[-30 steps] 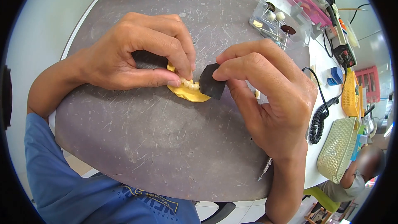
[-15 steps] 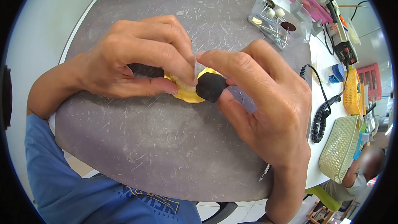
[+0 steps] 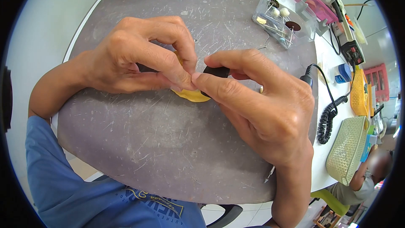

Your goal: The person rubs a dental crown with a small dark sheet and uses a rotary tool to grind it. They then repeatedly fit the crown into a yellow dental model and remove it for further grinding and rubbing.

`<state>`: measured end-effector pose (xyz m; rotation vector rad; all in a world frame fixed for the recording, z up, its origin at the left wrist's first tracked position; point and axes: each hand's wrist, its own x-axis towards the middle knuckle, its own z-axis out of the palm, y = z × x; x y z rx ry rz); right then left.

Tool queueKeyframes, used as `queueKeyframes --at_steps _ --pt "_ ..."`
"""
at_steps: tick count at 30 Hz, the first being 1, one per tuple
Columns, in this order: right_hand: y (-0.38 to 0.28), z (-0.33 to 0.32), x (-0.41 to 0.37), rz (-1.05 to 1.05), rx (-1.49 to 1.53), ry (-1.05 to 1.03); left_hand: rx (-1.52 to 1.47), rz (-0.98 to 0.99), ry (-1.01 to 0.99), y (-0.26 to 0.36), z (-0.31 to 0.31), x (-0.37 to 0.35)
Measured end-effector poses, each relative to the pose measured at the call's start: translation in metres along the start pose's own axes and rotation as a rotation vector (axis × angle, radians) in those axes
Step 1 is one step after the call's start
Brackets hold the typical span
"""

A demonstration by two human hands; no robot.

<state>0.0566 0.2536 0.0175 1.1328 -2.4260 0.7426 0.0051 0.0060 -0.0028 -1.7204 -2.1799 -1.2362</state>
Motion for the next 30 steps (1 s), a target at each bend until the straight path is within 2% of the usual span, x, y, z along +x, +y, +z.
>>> queueKeyframes --at_steps 18,26,28,30 --pt "0.004 0.000 -0.002 0.021 0.024 0.010 -0.063 -0.069 -0.009 0.000 0.000 0.000" --pt "0.000 -0.005 0.000 0.050 0.036 0.041 0.008 -0.150 -0.017 0.006 -0.002 0.000" --pt "0.000 -0.009 -0.003 0.173 -0.070 0.050 0.044 -0.156 -0.008 0.009 0.000 0.001" --pt "0.004 -0.011 -0.003 0.153 -0.117 -0.006 0.083 -0.159 0.000 0.011 0.001 0.001"
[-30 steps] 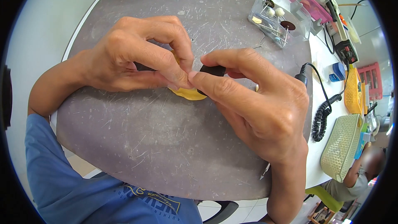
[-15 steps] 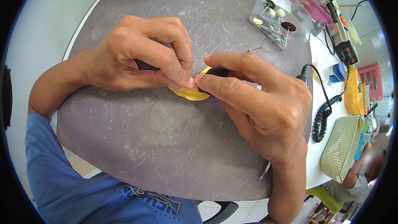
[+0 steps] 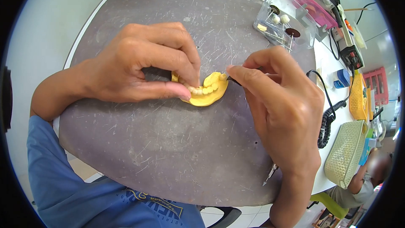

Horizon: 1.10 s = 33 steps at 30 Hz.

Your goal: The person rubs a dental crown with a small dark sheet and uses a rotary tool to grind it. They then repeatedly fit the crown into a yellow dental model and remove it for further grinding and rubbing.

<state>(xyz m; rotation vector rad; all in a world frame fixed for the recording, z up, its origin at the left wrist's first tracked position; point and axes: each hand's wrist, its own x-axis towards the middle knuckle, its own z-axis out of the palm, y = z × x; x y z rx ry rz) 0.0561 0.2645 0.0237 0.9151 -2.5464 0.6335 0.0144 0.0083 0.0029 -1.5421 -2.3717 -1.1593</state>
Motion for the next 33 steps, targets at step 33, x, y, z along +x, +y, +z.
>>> queueKeyframes --at_steps 33 --pt "-0.014 -0.042 -0.110 0.915 0.252 0.185 0.080 -0.095 0.010 0.027 0.006 -0.005"
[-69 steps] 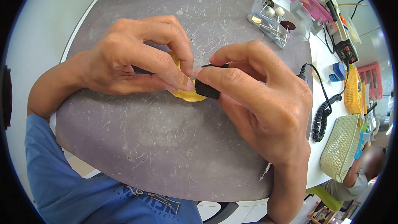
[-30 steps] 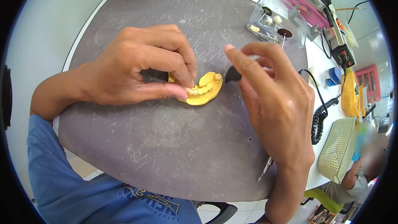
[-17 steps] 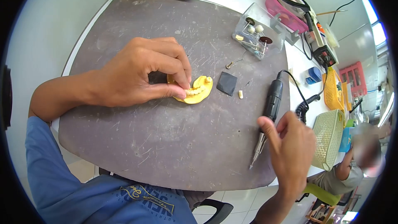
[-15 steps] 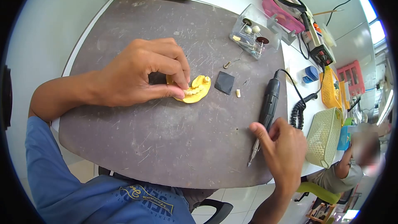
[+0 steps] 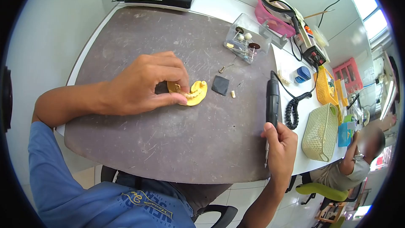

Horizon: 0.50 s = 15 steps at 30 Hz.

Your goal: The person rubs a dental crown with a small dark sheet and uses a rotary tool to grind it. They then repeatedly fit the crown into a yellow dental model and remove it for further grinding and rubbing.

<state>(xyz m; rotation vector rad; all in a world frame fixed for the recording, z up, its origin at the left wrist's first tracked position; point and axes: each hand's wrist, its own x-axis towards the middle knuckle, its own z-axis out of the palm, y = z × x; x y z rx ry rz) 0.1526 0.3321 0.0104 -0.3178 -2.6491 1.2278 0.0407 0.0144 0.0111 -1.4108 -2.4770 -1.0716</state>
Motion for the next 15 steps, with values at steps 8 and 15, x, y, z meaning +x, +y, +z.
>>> queueKeyframes --at_steps 8,15 --pt "-0.009 0.012 -0.030 0.106 0.258 0.071 -0.062 -0.002 0.069 -0.002 0.005 -0.001" --pt "-0.012 0.029 -0.043 -0.038 0.694 -0.058 -0.054 0.031 0.085 -0.002 0.006 -0.001"
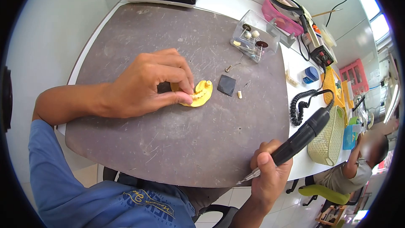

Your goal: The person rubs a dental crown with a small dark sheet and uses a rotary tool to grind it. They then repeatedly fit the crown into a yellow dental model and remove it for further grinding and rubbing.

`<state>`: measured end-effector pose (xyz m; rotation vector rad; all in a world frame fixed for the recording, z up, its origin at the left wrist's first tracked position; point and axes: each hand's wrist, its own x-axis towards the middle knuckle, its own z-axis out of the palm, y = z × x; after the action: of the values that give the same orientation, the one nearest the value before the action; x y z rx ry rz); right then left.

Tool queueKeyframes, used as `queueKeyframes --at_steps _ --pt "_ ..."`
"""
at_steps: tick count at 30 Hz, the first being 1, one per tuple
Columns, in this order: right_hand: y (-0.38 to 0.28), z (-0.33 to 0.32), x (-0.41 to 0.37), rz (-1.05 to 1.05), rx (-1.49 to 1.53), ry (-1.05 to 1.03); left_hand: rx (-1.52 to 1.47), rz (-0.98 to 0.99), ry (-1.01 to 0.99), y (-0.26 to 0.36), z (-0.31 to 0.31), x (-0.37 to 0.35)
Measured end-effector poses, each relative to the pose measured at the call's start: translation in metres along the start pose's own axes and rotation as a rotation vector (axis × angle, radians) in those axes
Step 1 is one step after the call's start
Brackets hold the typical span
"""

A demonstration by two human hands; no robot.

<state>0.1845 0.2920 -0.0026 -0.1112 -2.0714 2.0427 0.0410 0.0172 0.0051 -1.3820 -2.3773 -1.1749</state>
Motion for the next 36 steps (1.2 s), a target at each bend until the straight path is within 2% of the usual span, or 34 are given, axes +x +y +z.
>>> queueKeyframes --at_steps 3,5,6,8,12,14,16,18,20,22,24,29,32,36 --pt "0.003 0.002 -0.003 -0.029 0.035 -0.064 -0.009 -0.053 0.000 0.001 0.000 -0.001" --pt "0.007 0.006 0.000 -0.178 -0.019 -0.125 -0.009 0.058 0.028 -0.002 -0.001 0.000" --pt "0.005 0.009 0.002 -0.181 -0.016 -0.126 -0.004 0.058 0.028 -0.003 -0.001 0.001" --pt "-0.005 0.014 0.008 -0.166 -0.024 -0.126 0.028 0.145 -0.017 -0.006 0.000 0.000" --pt "-0.022 0.031 0.029 0.041 0.016 -0.183 0.035 0.138 -0.031 -0.008 -0.003 0.001" --pt "-0.021 0.037 0.046 0.068 0.029 -0.234 0.019 0.123 0.001 -0.009 -0.001 0.000" --pt "-0.018 0.050 0.059 -0.091 -0.176 -0.319 0.023 0.115 -0.006 -0.008 -0.001 0.000" --pt "-0.015 0.064 0.066 -0.052 -0.121 -0.330 0.024 0.111 -0.016 -0.009 -0.002 -0.001" --pt "-0.006 0.069 0.072 -0.174 -0.301 -0.423 0.001 0.125 -0.022 -0.011 -0.002 -0.001" --pt "0.004 0.071 0.074 -0.191 -0.309 -0.423 0.003 0.136 0.002 -0.013 0.001 -0.001" --pt "0.011 0.071 0.074 -0.313 -0.477 -0.410 0.010 0.138 0.027 -0.015 0.002 -0.001" --pt "0.012 0.073 0.075 -0.235 -0.439 -0.387 -0.121 0.078 0.000 -0.018 0.001 0.001" --pt "0.013 0.074 0.076 -0.228 -0.382 -0.394 -0.100 0.137 0.030 -0.020 0.002 0.002" --pt "0.012 0.072 0.077 -0.212 -0.387 -0.413 -0.107 0.111 0.022 -0.018 0.000 0.003"
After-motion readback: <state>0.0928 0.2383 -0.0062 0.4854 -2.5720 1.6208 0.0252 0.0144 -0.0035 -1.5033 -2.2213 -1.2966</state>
